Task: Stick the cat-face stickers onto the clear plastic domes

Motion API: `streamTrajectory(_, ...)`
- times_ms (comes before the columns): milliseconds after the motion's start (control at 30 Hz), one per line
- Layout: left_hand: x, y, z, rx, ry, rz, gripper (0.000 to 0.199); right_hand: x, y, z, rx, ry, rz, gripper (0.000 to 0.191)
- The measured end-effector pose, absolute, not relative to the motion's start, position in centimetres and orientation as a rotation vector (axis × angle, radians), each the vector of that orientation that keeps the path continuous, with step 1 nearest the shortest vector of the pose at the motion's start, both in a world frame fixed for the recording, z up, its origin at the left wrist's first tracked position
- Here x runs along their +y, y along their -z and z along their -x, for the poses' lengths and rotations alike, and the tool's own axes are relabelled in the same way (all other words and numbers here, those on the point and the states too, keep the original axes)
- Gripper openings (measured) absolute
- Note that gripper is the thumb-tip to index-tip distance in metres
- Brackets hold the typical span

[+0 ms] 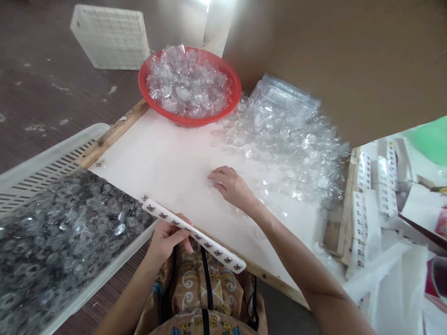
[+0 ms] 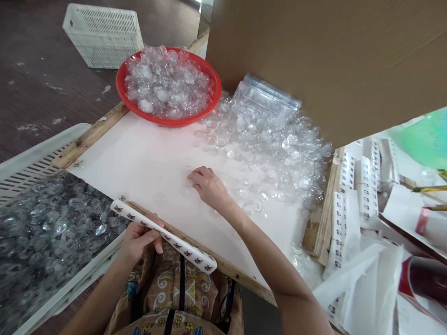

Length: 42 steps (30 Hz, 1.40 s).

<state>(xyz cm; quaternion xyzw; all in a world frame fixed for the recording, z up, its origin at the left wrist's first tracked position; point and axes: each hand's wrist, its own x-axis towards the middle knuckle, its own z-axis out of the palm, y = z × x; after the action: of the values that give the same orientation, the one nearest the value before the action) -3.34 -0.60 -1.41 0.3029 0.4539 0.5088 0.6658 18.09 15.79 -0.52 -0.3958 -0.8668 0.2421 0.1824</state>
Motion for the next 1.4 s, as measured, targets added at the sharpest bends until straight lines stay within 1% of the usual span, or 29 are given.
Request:
streamTrajectory(200, -0.6, 1.7, 3.3, 1.061, -1.144, -0.719, 0.034, 15.8, 0.6, -18.3, -2.337, -0.673, 1.111, 0.031)
streamTrajectory(433, -0.6, 1.7, 3.3, 1.059, -1.172, -0.72, 0.033, 15.7, -0.7, -18.2, -2.094, -0.934, 1.218, 0.024)
streamTrajectory(533, -0.5, 1.6, 3.2, 1.033, -1.19, -0.714, 0.03, 16.6, -0.4, -18.2, -2.061, -0.967, 1.277, 0.026)
streamTrajectory(633, -0.4, 1.5, 3.2, 1.01, -1.182, -0.709, 0.028, 17.3, 0.0, -18.5, -2.065, -0.906, 1.34, 0.029)
streamTrajectory(700, -0.4, 1.5, 3.3, 1.007, -1.17, -0.712, 0.029, 17.4, 0.0, -18.6, -2.082, -0.841, 1.353, 0.027)
streamTrajectory(800, -0.4, 1.4, 3.3, 1.027, -1.159, -0.716, 0.031, 16.8, -0.2, -18.4, -2.152, -0.775, 1.271, 0.023)
streamTrajectory(967, -0.5, 1.4, 3.4, 1.015, -1.151, -0.719, 0.031, 16.0, 0.0, -17.0, -2.344, -0.701, 1.121, 0.025)
streamTrajectory(1133, -0.4, 1.5, 3.3, 0.989, -1.16, -0.712, 0.03, 16.5, 0.5, -16.2, -2.435, -0.645, 1.227, 0.016)
streamTrajectory(1300, -0.5, 1.8, 3.3, 0.966, -1.175, -0.716, 0.025, 16.2, -0.4, -16.4, -2.39, -0.636, 1.251, 0.006)
streamTrajectory(1400, -0.4, 1.8, 3.3, 0.96, -1.171, -0.714, 0.026, 15.6, -0.6, -16.7, -2.49, -0.685, 1.117, 0.023)
